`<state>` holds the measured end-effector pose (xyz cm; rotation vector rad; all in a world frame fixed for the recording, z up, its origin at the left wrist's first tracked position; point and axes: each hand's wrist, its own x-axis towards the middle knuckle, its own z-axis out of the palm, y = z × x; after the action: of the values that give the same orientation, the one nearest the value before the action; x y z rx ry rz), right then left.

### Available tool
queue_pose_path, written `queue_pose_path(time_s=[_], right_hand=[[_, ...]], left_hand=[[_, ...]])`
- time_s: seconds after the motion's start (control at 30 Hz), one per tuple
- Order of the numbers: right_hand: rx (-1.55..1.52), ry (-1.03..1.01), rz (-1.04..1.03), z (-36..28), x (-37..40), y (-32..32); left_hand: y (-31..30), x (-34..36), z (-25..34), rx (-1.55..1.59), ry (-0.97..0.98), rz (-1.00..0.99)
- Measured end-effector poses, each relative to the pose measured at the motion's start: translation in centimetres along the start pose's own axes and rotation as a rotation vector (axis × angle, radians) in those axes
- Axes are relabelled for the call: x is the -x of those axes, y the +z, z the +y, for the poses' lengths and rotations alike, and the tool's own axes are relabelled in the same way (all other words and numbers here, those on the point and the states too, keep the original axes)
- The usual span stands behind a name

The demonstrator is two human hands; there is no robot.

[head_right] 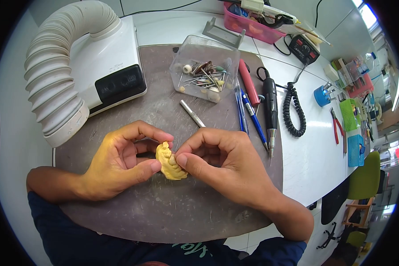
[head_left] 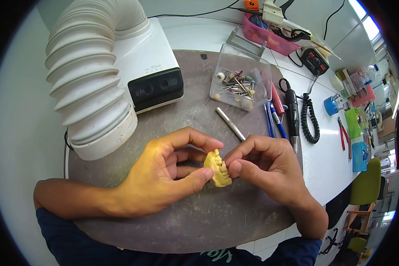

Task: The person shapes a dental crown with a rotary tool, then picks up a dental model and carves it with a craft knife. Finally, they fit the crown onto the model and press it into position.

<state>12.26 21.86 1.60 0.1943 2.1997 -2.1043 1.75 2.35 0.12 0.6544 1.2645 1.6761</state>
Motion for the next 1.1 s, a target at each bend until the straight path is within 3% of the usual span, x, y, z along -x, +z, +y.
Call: queue_pose_path(time_s=[0.37,0.43,0.67,1.1], right_hand=[[-0.021,0.043,-0.001,0.05,-0.07,0.1],[-0.014,-0.048,-0.014,0.37,-0.1,0.15],[-0.003,-0.038,0.036,0.11,-0.04,0.46],[0.154,0.019,0.041,-0.08,0.16,0.46]], left_hand=[[-0.15,0.01,-0.22,0.012,-0.002,-0.019],[-0.16,0.02,-0.21,0.012,-0.004,-0.024],[-0.11,0.04,-0.03,0.0,-0.003,-0.022],[-0.21,0.06,-0.02,-0.021,-0.001,-0.03]])
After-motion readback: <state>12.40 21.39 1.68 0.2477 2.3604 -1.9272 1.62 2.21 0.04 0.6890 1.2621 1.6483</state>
